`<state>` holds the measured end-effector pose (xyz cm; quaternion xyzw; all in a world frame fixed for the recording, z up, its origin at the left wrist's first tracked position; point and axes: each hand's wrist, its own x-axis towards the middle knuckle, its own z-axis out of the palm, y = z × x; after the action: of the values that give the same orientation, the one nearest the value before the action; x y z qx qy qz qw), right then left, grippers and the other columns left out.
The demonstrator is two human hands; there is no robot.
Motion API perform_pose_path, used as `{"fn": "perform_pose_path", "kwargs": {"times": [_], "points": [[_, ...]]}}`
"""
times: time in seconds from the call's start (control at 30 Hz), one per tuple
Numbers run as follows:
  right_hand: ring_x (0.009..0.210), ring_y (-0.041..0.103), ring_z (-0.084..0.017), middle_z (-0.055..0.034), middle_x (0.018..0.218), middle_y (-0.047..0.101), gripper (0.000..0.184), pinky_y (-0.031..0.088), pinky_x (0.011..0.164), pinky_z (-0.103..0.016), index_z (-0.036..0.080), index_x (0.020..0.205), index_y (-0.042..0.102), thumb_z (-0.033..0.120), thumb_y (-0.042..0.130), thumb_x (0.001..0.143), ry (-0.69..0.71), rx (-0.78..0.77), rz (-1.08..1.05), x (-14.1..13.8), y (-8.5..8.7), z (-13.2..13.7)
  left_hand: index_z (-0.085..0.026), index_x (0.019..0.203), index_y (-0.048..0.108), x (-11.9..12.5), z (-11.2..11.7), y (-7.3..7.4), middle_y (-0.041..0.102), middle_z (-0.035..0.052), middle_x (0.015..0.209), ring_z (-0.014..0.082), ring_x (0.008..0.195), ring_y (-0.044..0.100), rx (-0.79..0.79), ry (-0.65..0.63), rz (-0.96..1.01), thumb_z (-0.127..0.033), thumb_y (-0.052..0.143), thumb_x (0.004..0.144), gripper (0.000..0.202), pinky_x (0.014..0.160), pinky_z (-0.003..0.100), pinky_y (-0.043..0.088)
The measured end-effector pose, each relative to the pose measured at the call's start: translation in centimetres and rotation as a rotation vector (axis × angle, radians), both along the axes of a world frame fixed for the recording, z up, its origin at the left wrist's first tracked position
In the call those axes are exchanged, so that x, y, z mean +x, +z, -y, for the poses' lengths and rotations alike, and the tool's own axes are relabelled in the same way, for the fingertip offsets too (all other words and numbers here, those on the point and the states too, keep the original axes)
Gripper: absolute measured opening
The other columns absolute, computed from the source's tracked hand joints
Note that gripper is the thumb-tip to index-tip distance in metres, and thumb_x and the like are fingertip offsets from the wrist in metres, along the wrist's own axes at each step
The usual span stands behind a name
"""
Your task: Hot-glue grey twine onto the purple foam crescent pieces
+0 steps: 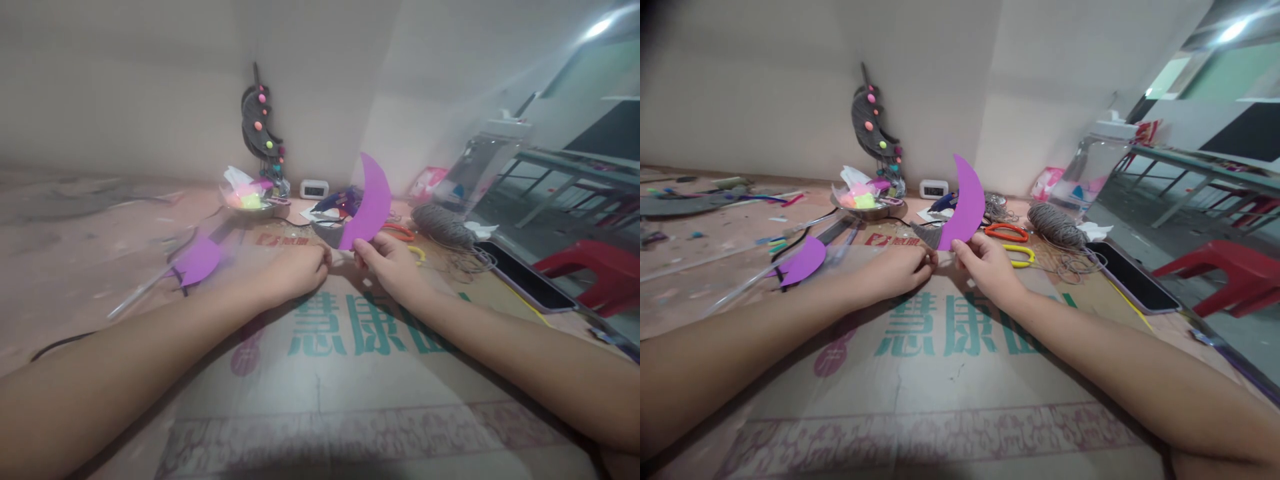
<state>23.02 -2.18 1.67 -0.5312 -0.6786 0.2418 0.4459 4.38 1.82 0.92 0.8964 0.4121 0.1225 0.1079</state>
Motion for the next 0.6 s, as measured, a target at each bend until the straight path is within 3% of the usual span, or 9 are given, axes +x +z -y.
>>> {"fn": "perform_pose_path", "kwargs": {"times": [0.1,0.17,0.23,0.3,0.37,0.47,0.53,0.6], "points": [[0.056,0.049,-0.011,0.002,0.056,0.053,0.032,0.039,0.057,-0.025,0.019,0.063,0.049,0.038,0.052,0.088,-0.022,0.024,-0.039,0.1,0.0,-0.1,-0.017,0.096,0.066,0.3,-0.2,-0.6,0.069,0.0082,0.098,0.021,0.089,0.064,0.039,0.002,0.021,-0.021,0.037,0.088,0.03,0.083,0.032,0.046],[0.056,0.05,-0.012,0.0021,0.056,0.053,0.032,0.039,0.058,-0.025,0.019,0.062,0.049,0.037,0.052,0.088,-0.034,0.027,-0.053,0.1,0.0,-0.2,-0.014,0.108,0.064,0.5,0.2,-1.0,0.065,0.0129,0.114,0.0246,0.11,0.058,0.1,-0.02,0.003,-0.026,0.036,0.091,0.035,0.1,0.037,0.04],[0.056,0.05,-0.012,0.0022,0.055,0.053,0.033,0.039,0.059,-0.025,0.019,0.061,0.049,0.037,0.052,0.088,-0.037,0.022,-0.065,0.2,0.0,-0.4,-0.009,0.128,0.054,0.6,1.2,-0.8,0.05,0.0187,0.138,0.0305,0.132,0.039,0.102,-0.051,-0.04,-0.039,0.037,0.093,0.049,0.111,0.046,0.027],[0.056,0.049,-0.011,0.0022,0.056,0.053,0.034,0.039,0.058,-0.025,0.019,0.061,0.049,0.039,0.053,0.088,-0.033,0.017,-0.078,0.3,-0.1,-0.5,-0.005,0.142,0.038,0.5,2.7,0.3,0.031,0.022,0.151,0.0361,0.141,0.022,-0.058,-0.086,-0.077,-0.056,0.037,0.089,0.073,0.113,0.053,0.019],[0.056,0.048,-0.011,0.0022,0.057,0.053,0.035,0.038,0.058,-0.024,0.019,0.061,0.049,0.04,0.053,0.089,-0.04,0.02,-0.073,0.4,-0.2,-0.6,-0.015,0.143,0.039,0.1,4.4,2.2,0.029,0.0159,0.153,0.039,0.142,0.02,-0.297,-0.281,-0.109,-0.065,0.05,0.079,0.083,0.111,0.055,0.024],[0.056,0.048,-0.011,0.0019,0.056,0.053,0.037,0.038,0.057,-0.024,0.019,0.06,0.05,0.042,0.052,0.089,-0.058,0.036,-0.054,0.5,-0.3,-0.5,-0.029,0.113,0.069,-0.6,6.1,4.9,0.059,0.0014,0.133,0.0285,0.129,0.048,-0.671,-0.72,-0.045,-0.053,0.063,0.075,0.045,0.099,0.035,0.046],[0.057,0.049,-0.011,0.0017,0.056,0.053,0.038,0.039,0.058,-0.024,0.019,0.06,0.049,0.043,0.053,0.089,-0.06,0.049,-0.058,0.5,-0.4,-0.5,-0.03,0.104,0.072,-0.7,6.5,5.5,0.065,0.0006,0.124,0.0256,0.121,0.055,-0.677,-0.647,0.092,-0.049,0.06,0.08,0.033,0.096,0.033,0.048],[0.057,0.049,-0.011,0.0018,0.056,0.053,0.037,0.039,0.058,-0.024,0.019,0.061,0.049,0.043,0.053,0.088,-0.059,0.054,-0.073,0.5,-0.4,-0.5,-0.029,0.12,0.064,-0.7,6.5,5.3,0.056,0.0044,0.136,0.0272,0.127,0.049,-0.549,-0.443,0.102,-0.045,0.061,0.08,0.043,0.099,0.038,0.045]]}}
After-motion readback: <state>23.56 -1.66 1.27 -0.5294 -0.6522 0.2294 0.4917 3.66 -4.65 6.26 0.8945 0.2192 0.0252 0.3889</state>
